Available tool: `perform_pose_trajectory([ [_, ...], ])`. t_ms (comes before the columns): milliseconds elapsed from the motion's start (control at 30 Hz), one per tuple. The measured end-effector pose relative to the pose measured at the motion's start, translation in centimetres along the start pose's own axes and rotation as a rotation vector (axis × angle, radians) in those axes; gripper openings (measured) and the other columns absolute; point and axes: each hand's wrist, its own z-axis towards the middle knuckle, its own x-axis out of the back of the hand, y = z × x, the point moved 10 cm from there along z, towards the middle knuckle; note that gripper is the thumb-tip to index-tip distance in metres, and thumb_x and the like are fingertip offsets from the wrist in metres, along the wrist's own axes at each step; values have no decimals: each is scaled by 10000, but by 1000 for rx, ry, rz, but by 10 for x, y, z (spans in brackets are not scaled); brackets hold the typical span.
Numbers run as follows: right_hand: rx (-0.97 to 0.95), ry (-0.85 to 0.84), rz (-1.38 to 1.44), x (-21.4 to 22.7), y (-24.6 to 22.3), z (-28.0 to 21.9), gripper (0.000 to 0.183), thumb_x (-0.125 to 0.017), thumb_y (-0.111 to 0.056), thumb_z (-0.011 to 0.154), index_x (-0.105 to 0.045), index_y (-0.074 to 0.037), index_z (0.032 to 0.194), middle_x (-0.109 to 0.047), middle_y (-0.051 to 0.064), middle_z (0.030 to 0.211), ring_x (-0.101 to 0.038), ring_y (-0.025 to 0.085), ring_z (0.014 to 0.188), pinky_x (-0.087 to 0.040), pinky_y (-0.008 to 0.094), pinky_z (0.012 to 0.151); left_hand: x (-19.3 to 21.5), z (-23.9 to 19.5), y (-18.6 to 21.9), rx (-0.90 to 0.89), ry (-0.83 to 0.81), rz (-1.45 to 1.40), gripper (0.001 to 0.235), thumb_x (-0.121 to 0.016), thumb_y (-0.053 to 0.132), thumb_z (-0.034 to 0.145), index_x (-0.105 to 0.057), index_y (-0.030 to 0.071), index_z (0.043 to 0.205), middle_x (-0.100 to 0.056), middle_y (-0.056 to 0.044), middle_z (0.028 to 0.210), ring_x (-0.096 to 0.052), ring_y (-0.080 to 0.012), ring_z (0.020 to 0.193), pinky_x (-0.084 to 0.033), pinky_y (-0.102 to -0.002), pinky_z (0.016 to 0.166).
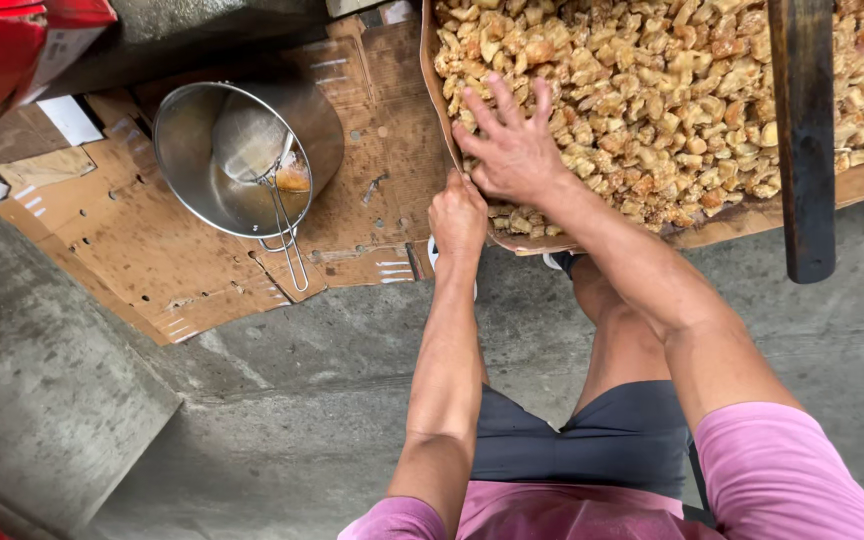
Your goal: The person uses a wire skimmer to scoop fried snack pieces from a large wok of hot oil and transfers them into a cardboard box. The person then lifts the box to distribute the snacks and returns to the wok to continue scooping more fried pieces.
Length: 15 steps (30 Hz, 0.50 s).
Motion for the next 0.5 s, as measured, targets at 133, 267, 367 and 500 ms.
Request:
perform_pose_trajectory([
  [133,62,119,-384,-15,26,-5,113,-539,-365,1086,-593,-296,1014,-205,89,1828,28,424,1610,38,822,1135,8,-5,-8,69,-1,-79,260,-524,140,1004,-671,-43,1116,-694,-303,709,-707,-485,651,-573,-568,606],
  [267,-240,-108,49,-22,98,-20,186,-568,-329,1045,-645,-170,1103,-207,132,1754,-21,464,1628,34,854,1109,13,-4,-3,59,-5,-61,244,-514,127,1021,-689,-34,1079,-702,-296,734,-719,-474,676,-589,-560,637],
  [367,-388,-109,-31,5,125,-27,214,-591,-294,1049,-657,-133,1172,-237,194,1732,-30,523,1622,41,865,1088,13,-6,-1,37,14,-55,255,-521,120,1005,-691,-46,1097,-703,-292,726,-719,-476,671,-591,-559,620],
  [500,-490,-76,-51,43,122,-6,462,-621,-288,920,-634,-136,1357,-209,270,1760,-36,572,1531,25,837,1067,-4,-3,-6,95,-76,-68,291,-481,110,1031,-646,-68,1191,-705,-272,709,-740,-427,624,-624,-509,559],
])
